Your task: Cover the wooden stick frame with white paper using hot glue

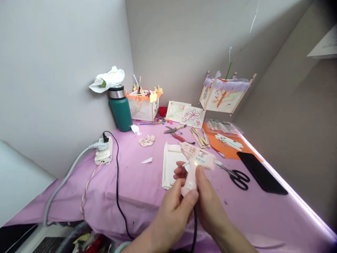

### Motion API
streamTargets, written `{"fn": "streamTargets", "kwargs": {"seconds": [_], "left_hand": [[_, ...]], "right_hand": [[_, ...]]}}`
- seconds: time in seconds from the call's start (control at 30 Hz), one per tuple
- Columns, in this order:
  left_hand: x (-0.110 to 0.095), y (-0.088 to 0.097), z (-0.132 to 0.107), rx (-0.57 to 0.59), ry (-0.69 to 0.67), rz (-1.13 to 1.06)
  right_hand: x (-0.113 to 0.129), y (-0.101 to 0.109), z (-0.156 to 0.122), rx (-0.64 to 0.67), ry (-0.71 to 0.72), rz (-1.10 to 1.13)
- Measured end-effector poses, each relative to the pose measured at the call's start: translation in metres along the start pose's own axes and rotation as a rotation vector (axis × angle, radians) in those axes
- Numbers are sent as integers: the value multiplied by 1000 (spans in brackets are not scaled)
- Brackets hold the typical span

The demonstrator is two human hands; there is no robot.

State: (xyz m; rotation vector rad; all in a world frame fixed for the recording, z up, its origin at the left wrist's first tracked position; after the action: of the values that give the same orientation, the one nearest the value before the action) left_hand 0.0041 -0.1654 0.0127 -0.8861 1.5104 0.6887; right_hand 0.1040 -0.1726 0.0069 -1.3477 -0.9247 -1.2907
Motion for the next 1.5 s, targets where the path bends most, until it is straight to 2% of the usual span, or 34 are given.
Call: {"fn": "streamTargets", "kwargs": {"seconds": [0.1, 0.17, 0.23, 0.3, 0.37, 0.43, 0.47, 0.53, 0.6, 0.63, 0.67, 0.7, 0.73, 0.77, 0.8, 0.9, 1.17, 1.5], "left_hand": [[-5, 36, 24, -135, 34, 136], [-10, 69, 42, -340, 7, 400], [-14, 100, 57, -523, 73, 727], [-14, 126, 69, -577, 161, 968], [-13, 143, 75, -577, 232, 1145], [-10, 152, 74, -572, 257, 1309], [-10, 152, 71, -610, 252, 1390], [-11, 145, 63, -759, 135, 1539], [-12, 124, 52, -847, -156, 1592], [-12, 110, 47, -806, -330, 1563], [-10, 94, 42, -704, -486, 1498], [-7, 77, 39, -545, -606, 1415], [-2, 61, 36, -368, -658, 1350], [3, 47, 35, -232, -669, 1305], [9, 36, 35, -162, -664, 1271], [21, 20, 39, -121, -604, 1242], [28, 31, 45, -79, -537, 1263], [32, 26, 49, -44, -560, 1226]], "right_hand": [[2, 8, 8, 57, -11, -110], [3, 26, 7, -2, -8, -240], [2, 49, 3, -98, 0, -353], [-1, 72, -2, -128, 6, -455], [-5, 91, -6, -103, 54, -602], [-10, 106, -10, -55, 178, -783], [-13, 111, -12, -23, 260, -866], [-17, 118, -16, 49, 422, -998], [-21, 121, -19, 84, 546, -1099], [-23, 121, -19, 86, 588, -1145], [-24, 120, -20, 80, 618, -1187], [-25, 118, -20, 71, 642, -1225], [-25, 116, -19, 66, 661, -1257], [-26, 113, -19, 66, 673, -1285], [-26, 111, -18, 71, 682, -1308], [-26, 107, -14, 93, 699, -1350], [-26, 105, -9, 110, 735, -1400], [-28, 104, -8, 112, 731, -1407]]}}
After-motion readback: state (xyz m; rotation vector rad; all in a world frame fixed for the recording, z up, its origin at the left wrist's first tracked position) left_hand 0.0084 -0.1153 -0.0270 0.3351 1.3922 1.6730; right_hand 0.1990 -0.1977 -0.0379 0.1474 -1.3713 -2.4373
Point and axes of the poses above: each hand's wrist, its own z-axis towards the middle knuckle, its own y-axis out of the back of the hand, x = y × z, the point moved 1 cm from there along z, towards the middle knuckle, and after that the axes turned 4 degrees about y, right-handed, at the moved point
